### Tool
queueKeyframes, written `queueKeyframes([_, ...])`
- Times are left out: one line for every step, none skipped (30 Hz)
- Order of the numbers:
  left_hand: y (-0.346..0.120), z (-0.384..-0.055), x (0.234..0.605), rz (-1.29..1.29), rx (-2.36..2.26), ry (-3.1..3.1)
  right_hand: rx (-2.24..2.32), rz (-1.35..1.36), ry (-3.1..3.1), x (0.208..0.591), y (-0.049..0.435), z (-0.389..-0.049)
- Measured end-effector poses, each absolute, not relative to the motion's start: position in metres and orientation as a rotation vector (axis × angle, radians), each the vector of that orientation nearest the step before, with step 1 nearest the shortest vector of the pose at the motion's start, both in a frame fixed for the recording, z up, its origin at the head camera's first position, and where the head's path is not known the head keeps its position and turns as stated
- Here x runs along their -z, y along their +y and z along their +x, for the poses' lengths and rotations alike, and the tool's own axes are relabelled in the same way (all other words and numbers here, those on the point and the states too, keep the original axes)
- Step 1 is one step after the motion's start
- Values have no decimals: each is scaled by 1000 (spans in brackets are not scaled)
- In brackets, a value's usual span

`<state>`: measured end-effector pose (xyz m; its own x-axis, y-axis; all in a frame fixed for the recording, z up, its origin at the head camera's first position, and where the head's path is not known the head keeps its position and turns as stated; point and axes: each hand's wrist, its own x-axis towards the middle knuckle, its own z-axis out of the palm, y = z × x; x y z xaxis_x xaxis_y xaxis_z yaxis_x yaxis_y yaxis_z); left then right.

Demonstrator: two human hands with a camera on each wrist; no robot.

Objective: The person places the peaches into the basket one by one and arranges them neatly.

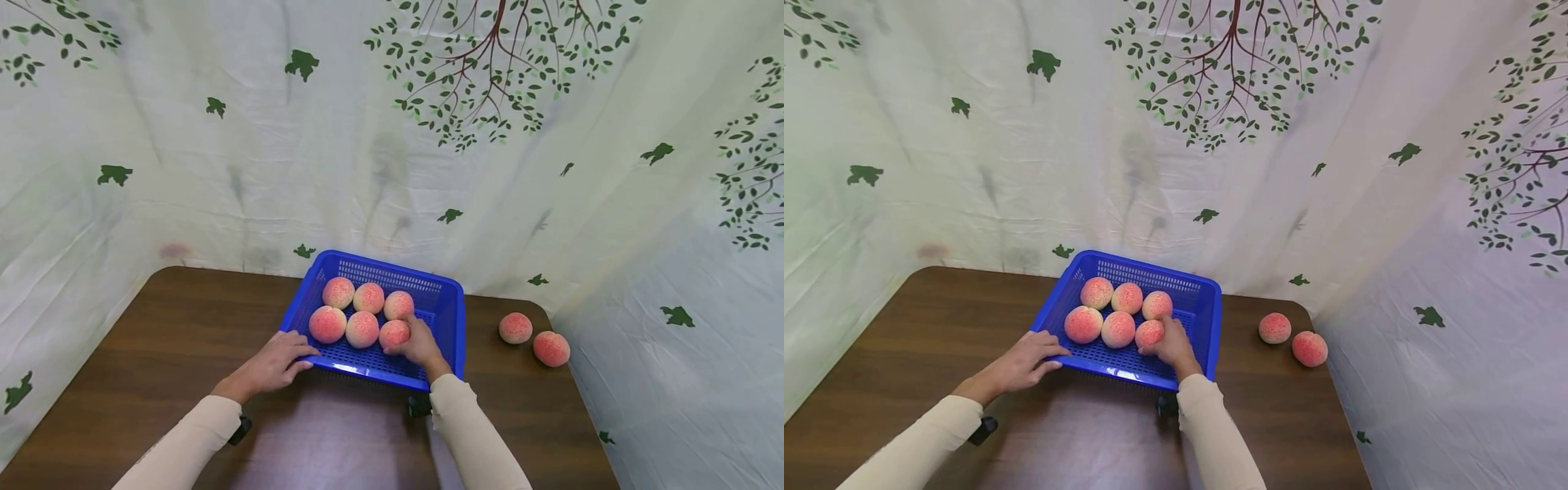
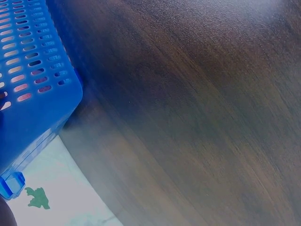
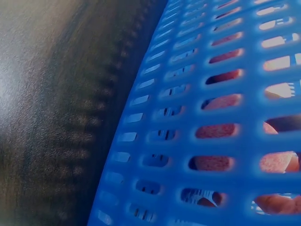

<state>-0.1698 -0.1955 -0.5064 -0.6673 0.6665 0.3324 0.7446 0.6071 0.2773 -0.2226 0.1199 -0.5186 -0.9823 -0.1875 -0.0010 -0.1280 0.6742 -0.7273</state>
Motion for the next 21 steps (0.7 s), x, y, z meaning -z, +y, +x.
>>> queueKeyframes([-196,-170,506,-1173,588,-2640,1211,-254,2803,518,120,-222])
queueKeyframes([-195,-170,506,-1171,588,-2644,1207,-243,2802,517,120,-222])
queueKeyframes([-195,-170,507,-1170,587,-2646,1207,-237,2801,516,120,-222])
queueKeyframes([-195,-171,507,-1168,587,-2649,1203,-232,2801,515,120,-222])
queueKeyframes([-195,-171,506,-1167,588,-2649,1199,-225,2799,515,120,-222])
queueKeyframes([-195,-171,507,-1167,588,-2647,1193,-222,2797,514,120,-221])
queueKeyframes([-195,-171,507,-1167,589,-2645,1186,-221,2795,513,120,-221])
queueKeyframes([-195,-171,507,-1165,590,-2641,1181,-218,2791,512,120,-220])
queueKeyframes([-195,-171,507,-1166,592,-2636,1181,-215,2787,511,120,-220])
queueKeyframes([-195,-171,506,-1168,594,-2629,1177,-210,2784,509,120,-219])
queueKeyframes([-195,-172,506,-1171,596,-2622,1186,-204,2776,508,121,-219])
queueKeyframes([-195,-172,506,-1176,602,-2618,1197,-198,2770,506,121,-218])
queueKeyframes([-195,-172,506,-1178,604,-2613,1213,-193,2764,504,122,-217])
queueKeyframes([-196,-172,506,-1183,607,-2611,1234,-195,2760,502,123,-217])
queueKeyframes([-196,-172,506,-1186,608,-2611,1253,-201,2759,501,125,-217])
queueKeyframes([-196,-172,506,-1188,608,-2611,1275,-208,2756,499,127,-217])
queueKeyframes([-196,-173,506,-1187,607,-2612,1297,-212,2748,496,129,-216])
queueKeyframes([-196,-173,506,-1188,609,-2610,1320,-216,2743,494,131,-216])
queueKeyframes([-196,-173,506,-1188,605,-2605,1343,-218,2737,492,134,-216])
queueKeyframes([-196,-173,506,-1190,607,-2601,1369,-210,2727,489,137,-215])
queueKeyframes([-196,-173,506,-1187,605,-2599,1392,-194,2718,487,140,-215])
